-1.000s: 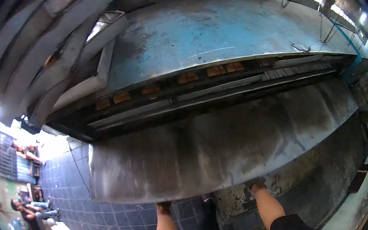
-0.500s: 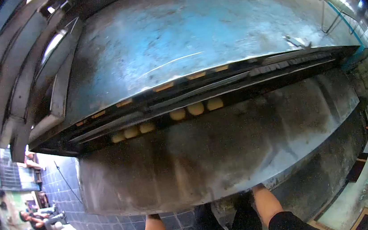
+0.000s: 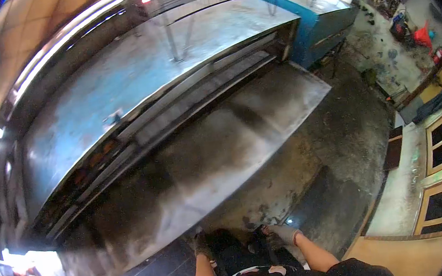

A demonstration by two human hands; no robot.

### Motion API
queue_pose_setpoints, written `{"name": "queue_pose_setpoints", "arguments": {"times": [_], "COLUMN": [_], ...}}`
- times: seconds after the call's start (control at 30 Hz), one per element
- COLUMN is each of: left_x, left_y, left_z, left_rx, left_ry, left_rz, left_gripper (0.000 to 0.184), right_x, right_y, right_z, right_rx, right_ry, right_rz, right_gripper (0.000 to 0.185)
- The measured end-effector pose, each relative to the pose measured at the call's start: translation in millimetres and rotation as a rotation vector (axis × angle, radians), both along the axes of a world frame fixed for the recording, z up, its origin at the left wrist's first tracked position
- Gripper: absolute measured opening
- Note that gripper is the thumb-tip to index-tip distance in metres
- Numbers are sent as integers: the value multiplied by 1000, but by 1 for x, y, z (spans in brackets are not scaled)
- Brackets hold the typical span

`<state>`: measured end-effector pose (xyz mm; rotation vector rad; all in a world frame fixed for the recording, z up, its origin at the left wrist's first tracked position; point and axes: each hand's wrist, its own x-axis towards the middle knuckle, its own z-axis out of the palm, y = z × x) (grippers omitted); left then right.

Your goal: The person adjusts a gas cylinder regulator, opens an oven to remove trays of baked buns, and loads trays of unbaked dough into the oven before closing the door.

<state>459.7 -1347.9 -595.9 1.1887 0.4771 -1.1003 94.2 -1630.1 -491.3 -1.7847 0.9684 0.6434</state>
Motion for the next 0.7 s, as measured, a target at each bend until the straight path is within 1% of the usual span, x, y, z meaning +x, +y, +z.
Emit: {"name": "queue_pose_setpoints", "arguments": {"times": [0.03, 0.07, 0.1, 0.13, 0.2, 0.23, 0.3, 0.33, 0.43, 0.5, 0.53, 0.6, 0.7], "left_x": [-15, -29, -38, -47, -56, -59, -64, -67, -72, -73, -76, -81, -90], "left_y": [-32, -68, -104, -139, -200, -229, -279, -303, -356, -374, -377, -379, -374], "left_z": [-11, -16, -20, -24, -25, -25, -30, -32, -35, -35, -36, -37, -35], "left_rx": [88, 172, 205, 241, 291, 302, 322, 334, 403, 465, 497, 554, 628], "left_ry": [-334, -673, -838, -1016, -879, -809, -744, -722, -678, -650, -636, -623, -619], "left_rz": [-336, -667, -837, -988, -921, -870, -801, -764, -646, -565, -527, -473, -415], "left_gripper": [62, 62, 63, 64, 64, 64, 64, 64, 63, 63, 63, 63, 63], "right_x": [-30, -79, -99, -115, -120, -106, -64, -39, -34, 2, 16, 39, 59], "right_y": [-25, -63, -107, -153, -230, -271, -338, -371, -462, -502, -518, -544, -571], "right_z": [6, -44, -65, -79, -70, -44, -7, 5, -105, -89, -82, -84, -91], "right_rx": [58, -228, -235, -136, -39, -261, -477, -227, 305, 357, 368, 396, 447], "right_ry": [73, -111, -104, -226, -342, -304, -259, -318, -680, -518, -466, -415, -399], "right_rz": [-83, 73, 69, -210, -478, -345, -194, -475, -583, -835, -912, -1010, -1088], "right_gripper": [52, 52, 52, 50, 47, 47, 47, 46, 60, 60, 59, 59, 58]}}
